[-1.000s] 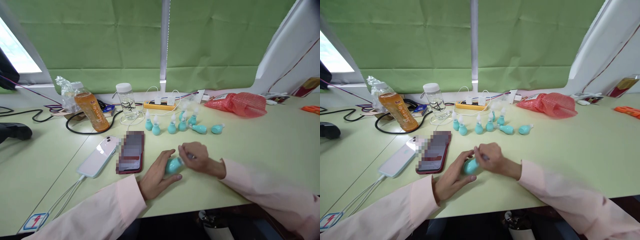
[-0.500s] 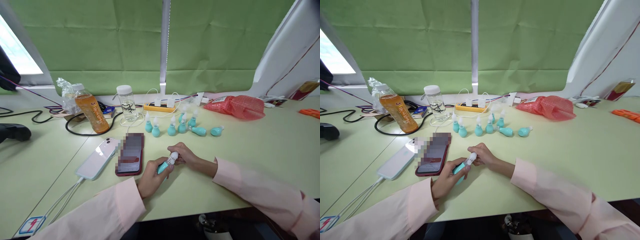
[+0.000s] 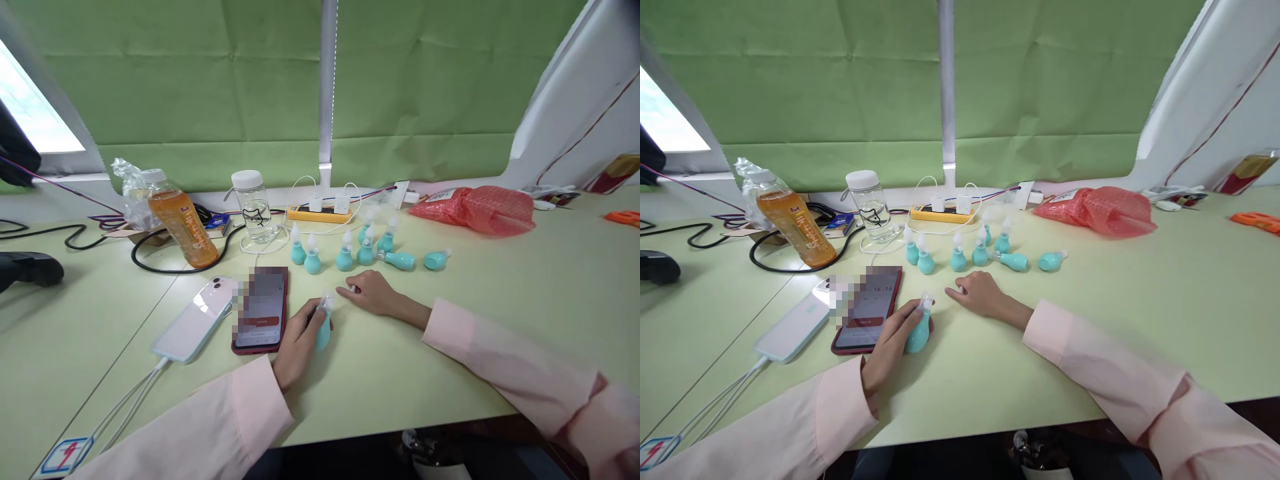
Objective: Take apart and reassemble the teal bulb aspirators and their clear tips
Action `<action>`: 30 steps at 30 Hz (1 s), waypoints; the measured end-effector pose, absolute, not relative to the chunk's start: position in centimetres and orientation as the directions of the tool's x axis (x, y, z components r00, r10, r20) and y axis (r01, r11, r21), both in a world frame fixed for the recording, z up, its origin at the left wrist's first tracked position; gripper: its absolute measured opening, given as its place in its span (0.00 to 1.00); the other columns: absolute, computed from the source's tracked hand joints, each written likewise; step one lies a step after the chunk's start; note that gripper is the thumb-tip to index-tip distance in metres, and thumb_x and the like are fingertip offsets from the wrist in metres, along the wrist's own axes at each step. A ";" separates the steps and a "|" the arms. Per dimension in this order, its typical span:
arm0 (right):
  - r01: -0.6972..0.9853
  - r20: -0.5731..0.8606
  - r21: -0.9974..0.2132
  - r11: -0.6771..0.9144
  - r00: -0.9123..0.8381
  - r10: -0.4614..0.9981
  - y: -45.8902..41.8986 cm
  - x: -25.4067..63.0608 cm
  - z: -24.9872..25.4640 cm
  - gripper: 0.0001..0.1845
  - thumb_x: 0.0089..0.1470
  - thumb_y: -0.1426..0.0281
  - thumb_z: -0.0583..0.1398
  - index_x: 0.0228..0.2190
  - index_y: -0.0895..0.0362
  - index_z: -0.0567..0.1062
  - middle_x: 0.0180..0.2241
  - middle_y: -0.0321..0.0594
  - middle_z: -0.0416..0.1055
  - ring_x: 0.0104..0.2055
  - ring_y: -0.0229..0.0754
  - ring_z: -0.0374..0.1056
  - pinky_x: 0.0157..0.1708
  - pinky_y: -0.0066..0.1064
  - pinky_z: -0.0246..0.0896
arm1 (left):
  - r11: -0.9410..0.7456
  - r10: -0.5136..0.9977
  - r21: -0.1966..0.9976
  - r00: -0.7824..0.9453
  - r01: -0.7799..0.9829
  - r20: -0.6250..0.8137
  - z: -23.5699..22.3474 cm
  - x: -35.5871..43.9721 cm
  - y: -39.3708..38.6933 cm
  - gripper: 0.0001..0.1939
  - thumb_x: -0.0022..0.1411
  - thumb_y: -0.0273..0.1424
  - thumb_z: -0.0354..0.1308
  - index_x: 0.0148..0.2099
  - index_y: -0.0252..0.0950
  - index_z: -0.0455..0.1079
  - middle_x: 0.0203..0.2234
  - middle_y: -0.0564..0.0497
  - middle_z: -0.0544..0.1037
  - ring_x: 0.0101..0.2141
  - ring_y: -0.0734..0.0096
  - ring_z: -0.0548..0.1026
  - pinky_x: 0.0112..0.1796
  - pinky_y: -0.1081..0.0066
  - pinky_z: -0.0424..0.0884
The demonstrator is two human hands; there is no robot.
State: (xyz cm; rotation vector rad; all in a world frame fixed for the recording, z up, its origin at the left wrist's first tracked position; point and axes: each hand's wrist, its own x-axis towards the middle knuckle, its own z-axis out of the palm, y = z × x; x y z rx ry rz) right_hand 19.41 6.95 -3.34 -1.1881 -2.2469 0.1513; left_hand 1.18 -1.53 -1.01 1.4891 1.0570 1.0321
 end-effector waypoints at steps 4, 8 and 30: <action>0.718 0.681 -0.220 0.660 -0.372 0.631 6.1 19.5 -3.1 0.13 0.46 0.61 0.55 0.20 0.59 0.64 0.18 0.35 0.62 0.19 0.31 0.52 0.21 0.26 0.45 | -0.116 0.966 0.990 0.243 0.078 0.094 -1.5 1.3 -1.3 0.11 0.57 0.36 0.48 0.38 0.35 0.64 0.25 0.53 0.68 0.28 0.74 0.65 0.31 0.74 0.59; 0.453 0.809 -0.277 0.847 -0.365 0.460 3.7 18.6 -3.0 0.10 0.45 0.70 0.58 0.33 0.58 0.66 0.22 0.34 0.64 0.18 0.29 0.53 0.20 0.23 0.52 | -0.091 0.970 0.996 0.228 0.018 0.084 -1.6 1.4 -1.3 0.10 0.55 0.35 0.52 0.37 0.35 0.63 0.25 0.52 0.70 0.29 0.73 0.66 0.31 0.74 0.60; 0.343 0.848 -0.320 0.883 -0.312 0.428 2.0 17.4 -3.1 0.06 0.45 0.75 0.59 0.29 0.55 0.73 0.22 0.37 0.72 0.24 0.35 0.67 0.22 0.25 0.62 | -0.144 0.977 0.983 0.177 0.116 0.123 -1.0 1.2 -1.5 0.10 0.53 0.35 0.52 0.32 0.32 0.65 0.19 0.55 0.66 0.23 0.75 0.63 0.26 0.75 0.58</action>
